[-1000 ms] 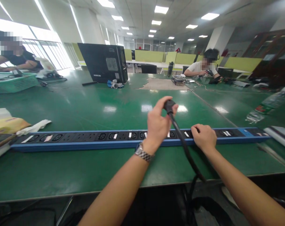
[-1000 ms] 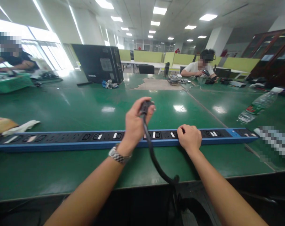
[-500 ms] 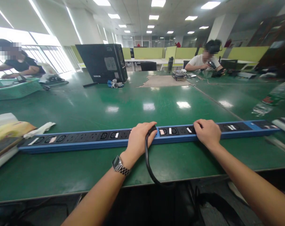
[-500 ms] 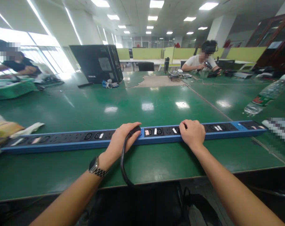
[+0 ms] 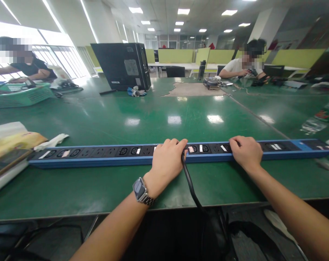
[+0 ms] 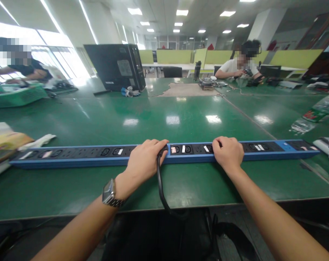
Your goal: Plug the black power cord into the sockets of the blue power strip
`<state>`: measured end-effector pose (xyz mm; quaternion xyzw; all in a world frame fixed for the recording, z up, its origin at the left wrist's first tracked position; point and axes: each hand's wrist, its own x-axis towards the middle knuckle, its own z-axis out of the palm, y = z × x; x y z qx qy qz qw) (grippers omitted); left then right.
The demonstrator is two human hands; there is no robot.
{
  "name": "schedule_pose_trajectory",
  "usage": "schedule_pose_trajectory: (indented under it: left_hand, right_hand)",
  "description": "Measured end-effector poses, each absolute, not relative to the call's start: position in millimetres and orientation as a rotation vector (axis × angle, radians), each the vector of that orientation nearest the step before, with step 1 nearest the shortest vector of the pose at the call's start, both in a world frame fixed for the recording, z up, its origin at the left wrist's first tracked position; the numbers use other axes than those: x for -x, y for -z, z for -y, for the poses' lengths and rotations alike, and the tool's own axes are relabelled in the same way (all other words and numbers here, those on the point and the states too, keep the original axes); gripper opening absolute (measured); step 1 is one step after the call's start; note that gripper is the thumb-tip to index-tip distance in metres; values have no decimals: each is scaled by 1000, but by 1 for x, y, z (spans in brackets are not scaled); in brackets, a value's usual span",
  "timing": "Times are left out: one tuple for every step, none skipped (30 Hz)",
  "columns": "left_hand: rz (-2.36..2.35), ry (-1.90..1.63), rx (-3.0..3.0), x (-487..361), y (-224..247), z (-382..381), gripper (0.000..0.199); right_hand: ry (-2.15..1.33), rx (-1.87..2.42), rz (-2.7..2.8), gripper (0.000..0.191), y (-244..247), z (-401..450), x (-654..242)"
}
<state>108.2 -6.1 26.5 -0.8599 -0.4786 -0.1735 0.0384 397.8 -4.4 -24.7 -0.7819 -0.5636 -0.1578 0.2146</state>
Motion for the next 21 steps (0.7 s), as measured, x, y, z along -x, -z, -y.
schedule_pose_trajectory:
  left_hand:
    - [1478, 538, 2658, -107, -28, 5, 33]
    - [1493, 545, 2680, -105, -29, 3, 34]
    - [1505, 553, 2705, -104, -31, 0, 35]
    - [1512, 561, 2728, -103, -32, -2, 36]
    - [1512, 568, 2745, -102, -34, -4, 36]
    - [1513, 570, 2753, -102, -35, -7, 35]
    - [1517, 562, 2756, -103, -37, -8, 35]
    - [1524, 544, 2752, -103, -38, -10, 35]
    - [1535, 515, 2747, -104, -40, -11, 34]
    - [1547, 484, 2742, -104, -41, -13, 34]
    - [1559, 459, 2735, -105, -42, -13, 34]
    - [1567, 441, 2729, -107, -43, -14, 33]
    - [1570, 429, 2724, -108, -43, -14, 33]
    - [1567, 416, 2721, -109, -43, -14, 32]
    - [1558, 403, 2713, -111, -41, -13, 31]
    - [1536, 393, 2700, -113, -39, -11, 31]
    - [1500, 391, 2683, -115, -37, -9, 30]
    - [1455, 406, 2663, -117, -33, -7, 30]
    - [1409, 435, 2650, -118, -30, -4, 31]
    - [1370, 473, 2652, -118, -26, -1, 32]
    - [1342, 513, 2670, -118, -22, 2, 35]
  right_hand:
    - [442, 2168, 1561, 35, 25, 4, -398]
    - [444, 2167, 1560, 35, 25, 4, -398]
    - [445, 2166, 1556, 36, 25, 4, -398]
    - [445, 2163, 1549, 36, 25, 4, -398]
    - [444, 2157, 1544, 36, 25, 4, -398]
    - [443, 2150, 1539, 36, 26, 4, -398]
    - [446, 2144, 1533, 36, 26, 5, -397]
    - [450, 2140, 1529, 35, 26, 5, -397]
    - [455, 2135, 1527, 35, 26, 5, -397]
    - [459, 2131, 1527, 35, 27, 5, -397]
    - [462, 2126, 1527, 35, 27, 5, -397]
    - [464, 2122, 1527, 35, 27, 5, -398]
    - [466, 2118, 1530, 35, 28, 5, -398]
    - [469, 2114, 1531, 35, 28, 5, -398]
    - [471, 2111, 1533, 36, 28, 5, -399]
    - [472, 2106, 1536, 36, 28, 5, -399]
    - [474, 2102, 1536, 36, 28, 4, -398]
    - [476, 2098, 1533, 35, 28, 4, -398]
    - [476, 2095, 1530, 35, 28, 4, -398]
    - [476, 2095, 1525, 35, 29, 4, -397]
    - [476, 2098, 1522, 35, 29, 5, -397]
